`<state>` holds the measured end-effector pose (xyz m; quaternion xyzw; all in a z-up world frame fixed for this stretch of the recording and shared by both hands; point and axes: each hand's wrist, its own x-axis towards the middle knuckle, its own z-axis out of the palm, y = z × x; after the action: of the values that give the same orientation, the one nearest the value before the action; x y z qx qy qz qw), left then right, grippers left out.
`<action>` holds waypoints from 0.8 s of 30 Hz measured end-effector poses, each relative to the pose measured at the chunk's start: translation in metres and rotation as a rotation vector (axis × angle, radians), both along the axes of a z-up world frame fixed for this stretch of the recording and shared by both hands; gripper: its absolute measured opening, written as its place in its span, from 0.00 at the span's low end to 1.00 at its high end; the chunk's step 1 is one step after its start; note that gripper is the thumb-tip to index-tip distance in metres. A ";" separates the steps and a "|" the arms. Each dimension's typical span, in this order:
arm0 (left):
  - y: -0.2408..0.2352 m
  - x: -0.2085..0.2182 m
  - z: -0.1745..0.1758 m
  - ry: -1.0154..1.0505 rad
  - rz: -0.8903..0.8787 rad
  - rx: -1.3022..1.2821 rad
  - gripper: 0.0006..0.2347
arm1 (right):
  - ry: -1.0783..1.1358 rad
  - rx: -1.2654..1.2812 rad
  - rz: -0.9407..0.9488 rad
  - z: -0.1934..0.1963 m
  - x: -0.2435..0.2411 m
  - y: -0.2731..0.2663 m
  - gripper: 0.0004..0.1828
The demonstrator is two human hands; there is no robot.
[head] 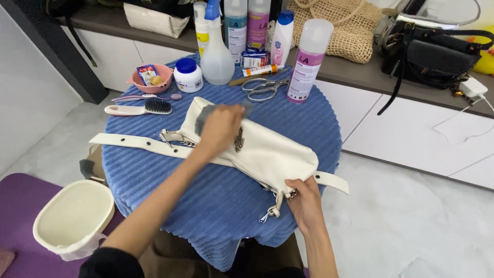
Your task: The person is cleaning a white leather bag using various cleaning agents, a sponge, a cloth, and a toothbrush to scrub the surface and details.
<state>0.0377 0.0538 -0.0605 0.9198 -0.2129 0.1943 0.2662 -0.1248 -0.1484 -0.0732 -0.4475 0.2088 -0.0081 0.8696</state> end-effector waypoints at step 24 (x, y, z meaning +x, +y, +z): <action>0.014 0.011 -0.024 -0.115 0.036 -0.337 0.12 | -0.794 -1.391 0.156 0.052 0.093 0.049 0.20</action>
<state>0.0483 0.0683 -0.0845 0.8531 -0.1759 0.2844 0.4005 -0.0313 -0.0989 -0.0211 -0.8636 -0.2006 -0.2338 0.3991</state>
